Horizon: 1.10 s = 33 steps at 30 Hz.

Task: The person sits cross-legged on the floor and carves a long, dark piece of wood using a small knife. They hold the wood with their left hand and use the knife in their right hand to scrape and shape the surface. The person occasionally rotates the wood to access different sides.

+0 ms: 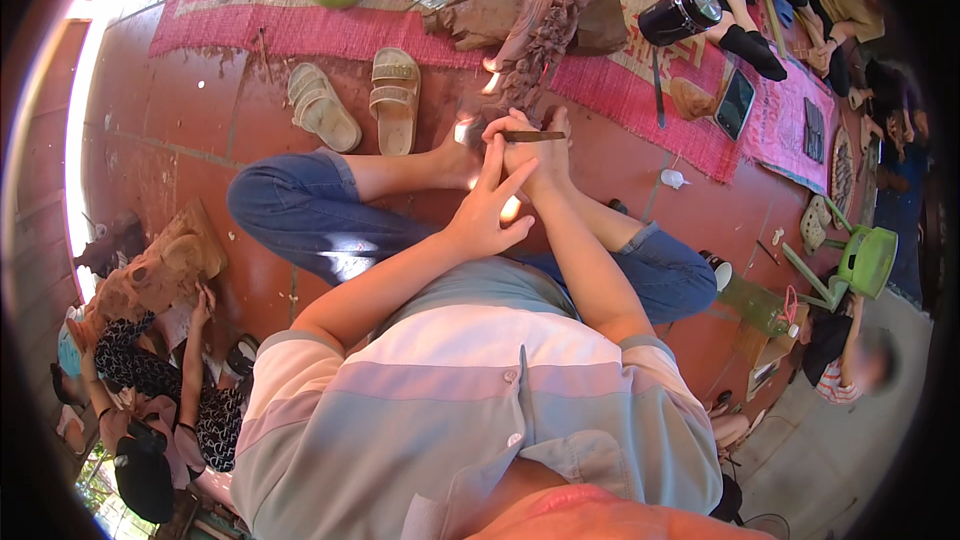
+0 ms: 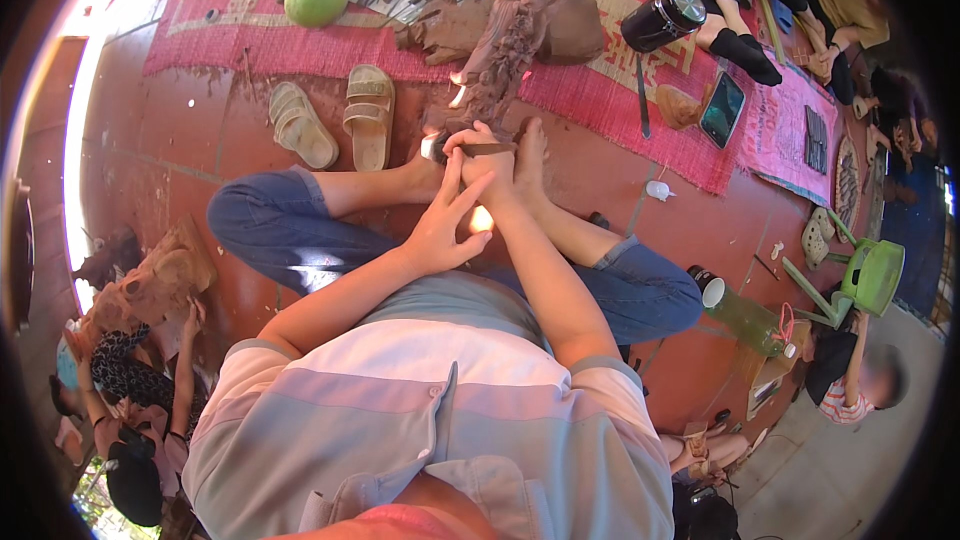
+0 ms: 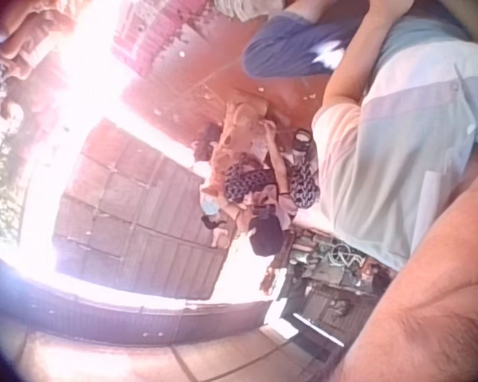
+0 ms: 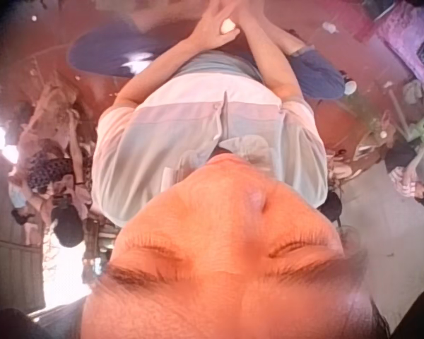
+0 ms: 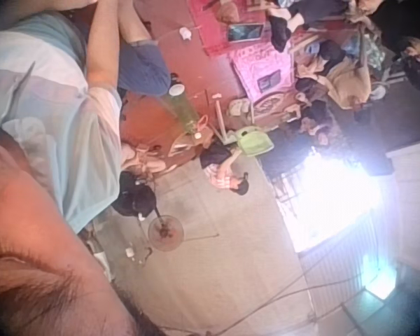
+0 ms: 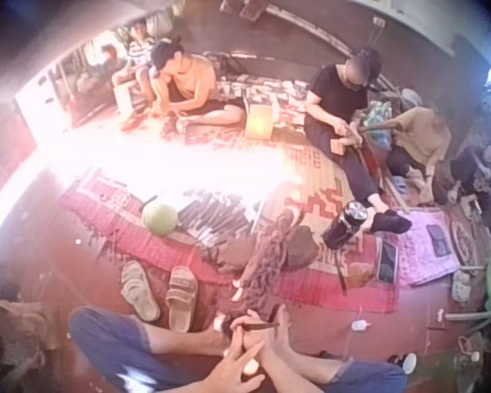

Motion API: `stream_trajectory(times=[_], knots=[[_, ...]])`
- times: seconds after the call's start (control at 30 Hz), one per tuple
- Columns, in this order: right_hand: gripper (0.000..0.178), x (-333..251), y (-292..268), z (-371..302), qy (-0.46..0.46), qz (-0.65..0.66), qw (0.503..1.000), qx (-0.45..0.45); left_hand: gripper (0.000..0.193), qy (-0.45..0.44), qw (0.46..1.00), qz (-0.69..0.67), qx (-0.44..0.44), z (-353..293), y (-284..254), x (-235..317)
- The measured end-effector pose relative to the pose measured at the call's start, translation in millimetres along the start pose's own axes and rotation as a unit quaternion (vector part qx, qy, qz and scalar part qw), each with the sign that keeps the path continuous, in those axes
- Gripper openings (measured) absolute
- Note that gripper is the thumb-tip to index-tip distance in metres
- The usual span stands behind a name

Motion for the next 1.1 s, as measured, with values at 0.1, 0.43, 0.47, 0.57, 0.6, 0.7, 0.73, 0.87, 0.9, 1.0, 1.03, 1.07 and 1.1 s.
stream_trajectory(times=[0.1, 0.43, 0.47, 0.57, 0.6, 0.7, 0.73, 0.87, 0.9, 1.0, 1.03, 1.07, 1.1], knots=[[0.006, -5.3, -11.1, 3.1, 0.041, -0.114, 0.993, -0.016, 0.07, -0.024, 0.999, -0.027, -0.008, 11.3, -0.1, -5.8], [0.01, -29.5, -32.1, 4.8, 0.064, -0.117, 0.991, -0.025, 0.066, -0.034, 0.998, -0.052, -0.018, 17.8, -6.6, -5.4], [0.008, -23.7, -32.7, 11.4, 0.147, -0.025, 0.986, -0.068, 0.067, -0.057, 0.995, -0.074, -0.025, 21.2, -8.8, -4.0], [0.009, -24.4, -20.1, 5.2, -0.064, -0.125, 0.99, -0.024, 0.068, 0.006, 1.0, -0.017, 0.014, 12.6, -8.9, -3.8], [0.009, -10.4, 1.4, 4.2, -0.012, 0.012, 0.999, -0.047, 0.07, 0.004, 1.0, 0.017, 0.022, 2.7, -6.3, -1.9], [0.007, -2.6, 16.6, 3.1, 0.111, 0.097, 0.986, -0.077, 0.071, 0.004, 0.999, 0.002, 0.044, -1.9, -2.3, -5.2], [0.007, -23.5, -6.8, 7.5, 0.124, 0.114, 0.981, -0.093, 0.071, -0.015, 0.998, -0.05, 0.03, 5.4, -3.8, -7.0], [0.01, -11.2, -17.6, 9.0, 0.084, 0.207, 0.958, -0.182, 0.072, -0.046, 0.997, -0.062, -0.01, 17.8, -11.6, -4.3], [0.01, 1.7, -14.3, 6.8, 0.105, 0.342, 0.905, -0.232, 0.072, -0.028, 0.999, -0.044, 0.007, 11.8, -10.8, -5.6], [0.01, -1.5, 2.4, 5.8, 0.056, 0.125, 0.971, -0.195, 0.066, -0.025, 0.998, -0.01, 0.052, -12.3, -4.3, 5.7], [0.011, -6.1, -4.0, 7.1, 0.1, 0.173, 0.961, -0.192, 0.067, -0.011, 0.999, -0.018, 0.042, -6.9, -4.8, 3.9], [0.012, -11.4, -11.8, 8.4, 0.144, 0.222, 0.947, -0.183, 0.067, 0.002, 0.999, -0.026, 0.032, 3.6, -4.9, -2.1], [0.013, -19.9, -21.0, 9.0, 0.185, 0.271, 0.93, -0.168, 0.068, 0.016, 0.999, -0.033, 0.022, 14.0, -6.8, -6.0]])
Point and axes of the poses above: each hand's wrist, its own z-axis towards the middle knuckle, its own y-axis out of the palm, x = y × z, the point moved 1 cm from there along z, towards the middle knuckle, and after that the axes turned 7 degrees about y, right-handed, at the moved point
